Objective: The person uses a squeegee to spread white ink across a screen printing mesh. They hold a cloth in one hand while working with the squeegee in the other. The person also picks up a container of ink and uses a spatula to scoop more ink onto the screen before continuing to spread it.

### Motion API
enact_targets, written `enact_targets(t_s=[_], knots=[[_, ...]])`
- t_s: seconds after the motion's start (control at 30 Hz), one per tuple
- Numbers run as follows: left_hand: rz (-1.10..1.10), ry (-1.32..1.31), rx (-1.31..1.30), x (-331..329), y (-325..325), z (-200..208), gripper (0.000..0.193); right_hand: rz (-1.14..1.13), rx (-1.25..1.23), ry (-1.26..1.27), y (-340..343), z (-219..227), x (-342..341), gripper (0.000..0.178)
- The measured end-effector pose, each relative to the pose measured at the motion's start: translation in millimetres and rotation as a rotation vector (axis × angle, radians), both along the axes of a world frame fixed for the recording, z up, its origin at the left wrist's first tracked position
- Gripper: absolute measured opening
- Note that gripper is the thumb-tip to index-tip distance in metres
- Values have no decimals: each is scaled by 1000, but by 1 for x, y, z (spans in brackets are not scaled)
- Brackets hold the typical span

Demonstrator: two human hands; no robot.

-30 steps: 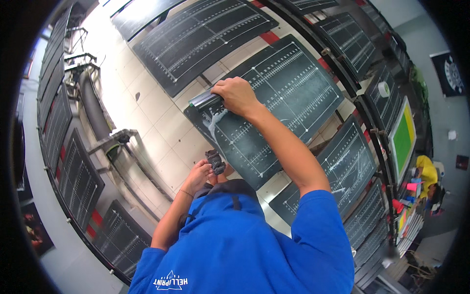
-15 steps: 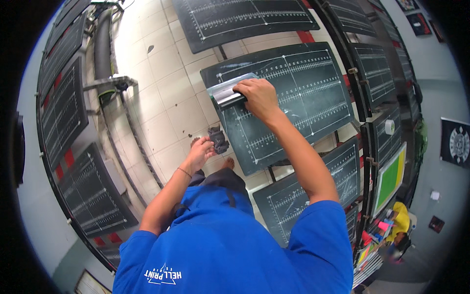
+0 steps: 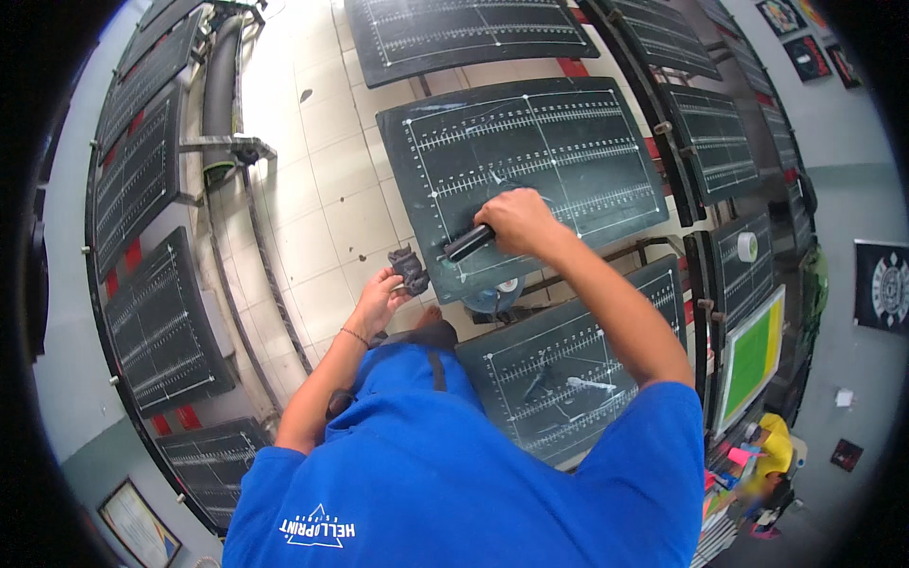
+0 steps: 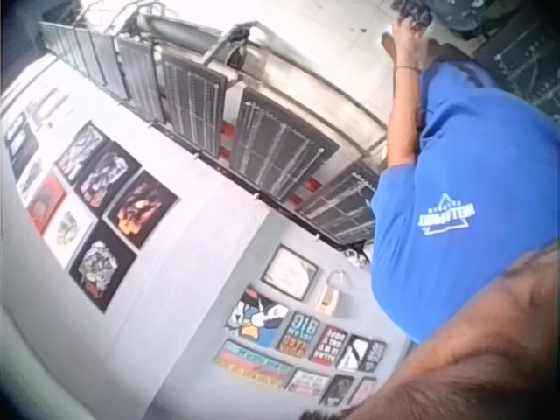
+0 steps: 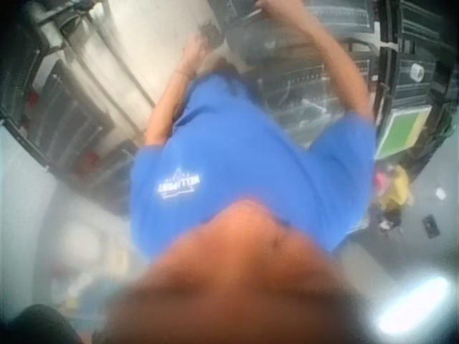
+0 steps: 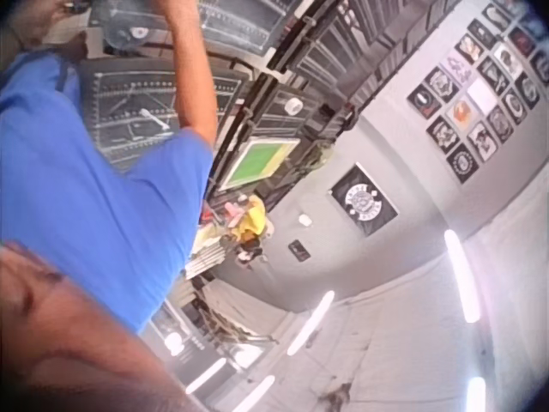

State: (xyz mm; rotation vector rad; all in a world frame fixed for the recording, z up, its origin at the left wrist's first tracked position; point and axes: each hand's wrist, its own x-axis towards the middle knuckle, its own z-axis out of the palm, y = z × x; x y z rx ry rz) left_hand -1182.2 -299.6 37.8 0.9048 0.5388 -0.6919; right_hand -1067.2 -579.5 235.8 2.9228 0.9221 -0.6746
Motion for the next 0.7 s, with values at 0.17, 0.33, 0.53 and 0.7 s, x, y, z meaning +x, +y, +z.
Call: enact_targets(t_s=[0.17, 0.33, 0.53, 0.7], knots=[[-53, -2, 5, -5, 14, 3, 13, -228, -64, 375, -28, 5, 54, 37], [-82, 5, -44, -9, 24, 2, 14, -811, 400, 713, -93, -15, 67, 29], [-132, 43, -48, -5, 28, 6, 14, -1281, 1046, 766, -139, -46, 16, 34], [-183, 3, -63, 2, 36, -6, 14, -1507, 1471, 551, -162, -52, -58, 33]])
